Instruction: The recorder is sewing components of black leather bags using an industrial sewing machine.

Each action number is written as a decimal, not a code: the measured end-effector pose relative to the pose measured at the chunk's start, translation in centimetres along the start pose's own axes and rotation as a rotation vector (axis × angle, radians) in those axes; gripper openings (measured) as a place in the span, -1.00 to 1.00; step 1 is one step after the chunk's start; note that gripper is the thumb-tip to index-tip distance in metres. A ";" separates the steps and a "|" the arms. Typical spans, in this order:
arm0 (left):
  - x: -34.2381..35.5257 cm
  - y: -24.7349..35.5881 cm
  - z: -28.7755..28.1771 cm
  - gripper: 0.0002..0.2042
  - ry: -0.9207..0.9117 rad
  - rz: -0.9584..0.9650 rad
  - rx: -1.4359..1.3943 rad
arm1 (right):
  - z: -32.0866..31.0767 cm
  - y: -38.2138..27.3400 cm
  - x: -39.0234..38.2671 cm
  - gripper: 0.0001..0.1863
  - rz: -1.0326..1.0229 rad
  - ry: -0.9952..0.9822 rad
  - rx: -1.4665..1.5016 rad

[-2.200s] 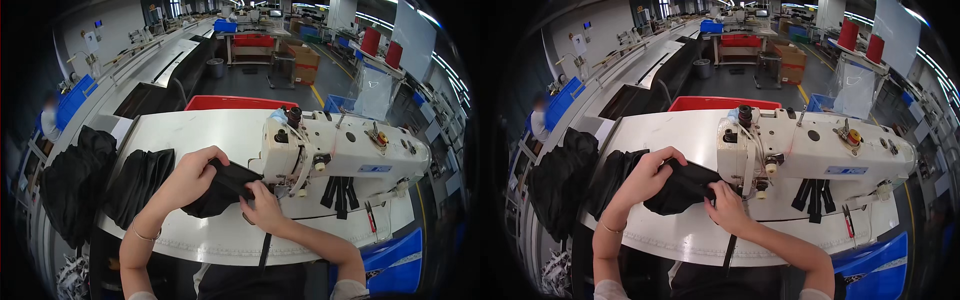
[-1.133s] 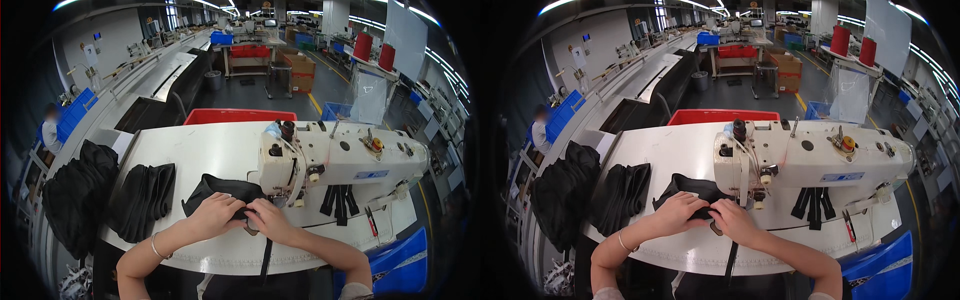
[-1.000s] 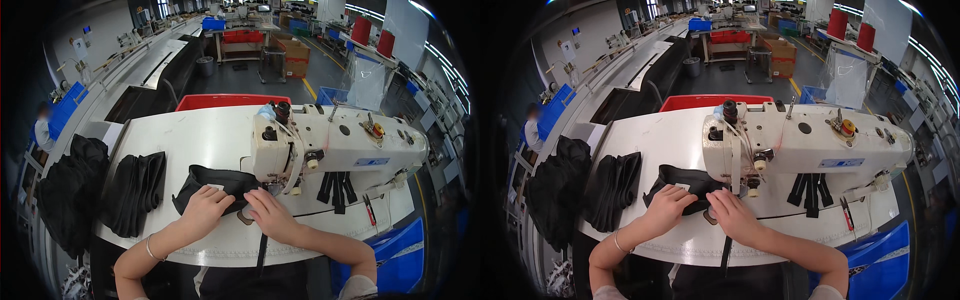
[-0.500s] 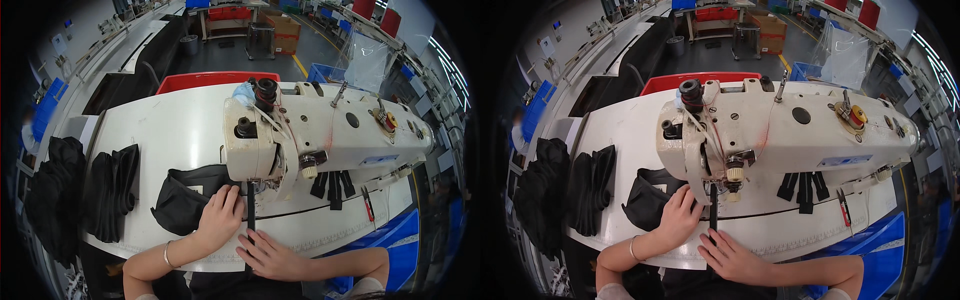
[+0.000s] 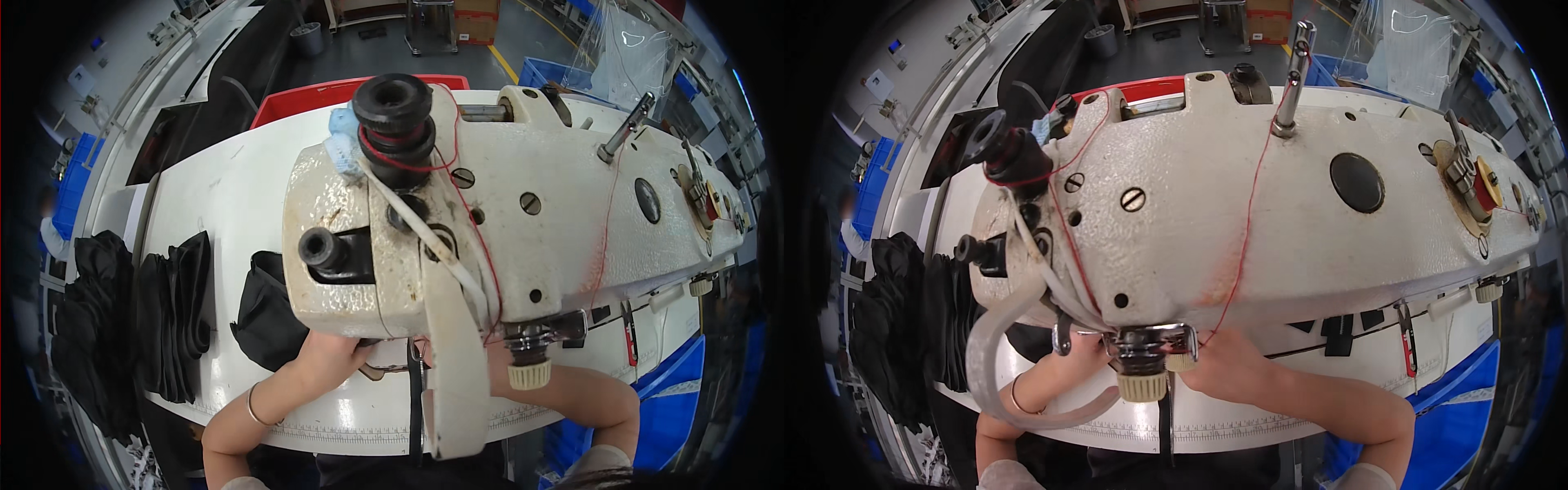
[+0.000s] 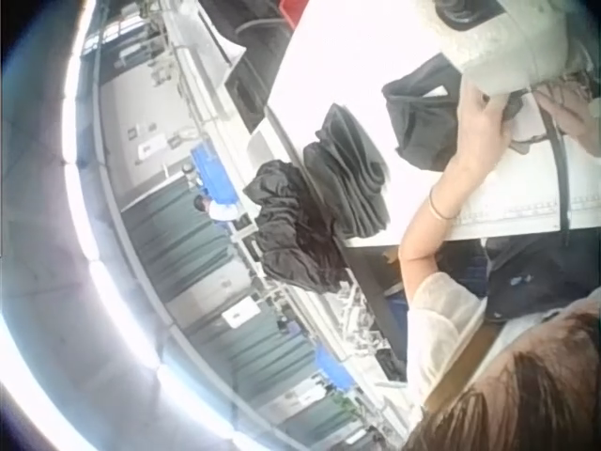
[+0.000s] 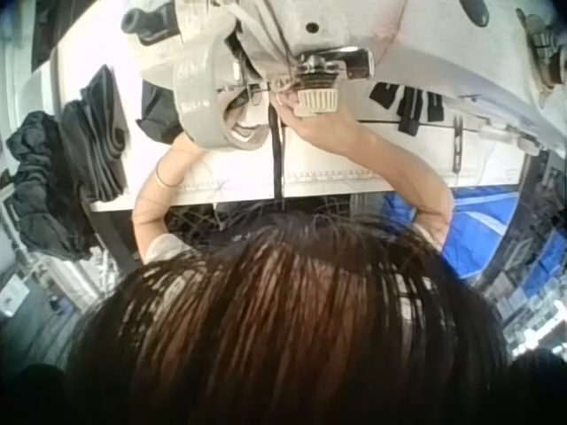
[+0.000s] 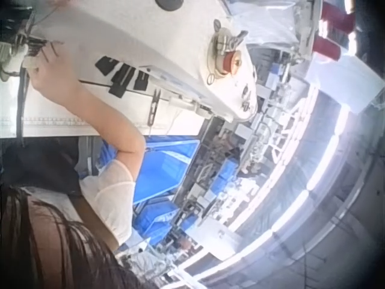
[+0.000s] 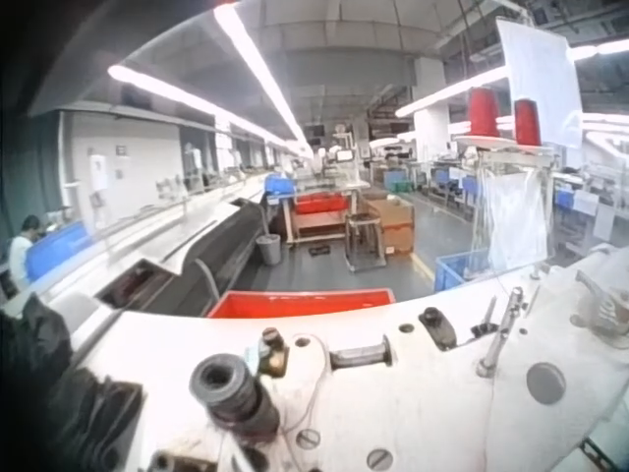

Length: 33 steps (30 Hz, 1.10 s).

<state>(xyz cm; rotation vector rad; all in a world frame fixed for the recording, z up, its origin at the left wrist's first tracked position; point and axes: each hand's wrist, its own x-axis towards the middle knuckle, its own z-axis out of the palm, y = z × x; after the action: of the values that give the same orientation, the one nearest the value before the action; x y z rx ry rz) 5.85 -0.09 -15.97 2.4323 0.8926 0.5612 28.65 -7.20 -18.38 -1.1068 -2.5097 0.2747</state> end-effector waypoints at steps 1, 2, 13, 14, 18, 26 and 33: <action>0.0 0.1 0.0 -0.64 0.006 0.055 0.084 | 0.2 -0.2 -0.1 -0.72 0.004 0.000 0.003; -0.2 0.2 0.2 -0.60 0.065 0.173 0.196 | 0.2 -0.5 0.1 -0.69 0.111 0.067 0.094; -0.6 0.1 -1.0 -0.52 -0.023 0.127 0.186 | -0.4 -0.5 -0.1 -0.65 -0.048 0.069 -0.177; -0.9 -0.2 -0.8 -0.51 -0.006 0.116 0.165 | -0.3 -0.5 -0.2 -0.70 -0.065 0.091 -0.146; -1.1 0.2 -0.1 -0.56 -0.029 -0.232 -0.281 | 3.5 0.1 -1.4 -0.83 -0.109 0.112 -0.212; -1.3 0.6 1.1 -0.61 -0.072 -0.135 -0.163 | 2.1 0.6 -1.4 -0.92 -0.200 0.111 -0.165; -2.2 -0.3 1.2 -0.57 -0.116 -0.058 -0.100 | 2.6 0.5 -1.7 -0.93 -0.197 0.006 -0.088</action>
<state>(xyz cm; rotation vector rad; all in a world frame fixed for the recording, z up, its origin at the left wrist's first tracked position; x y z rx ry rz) 4.81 -1.74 -17.56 2.3162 0.8629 0.4291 28.93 -8.22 -21.34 -0.8811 -2.6235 0.1072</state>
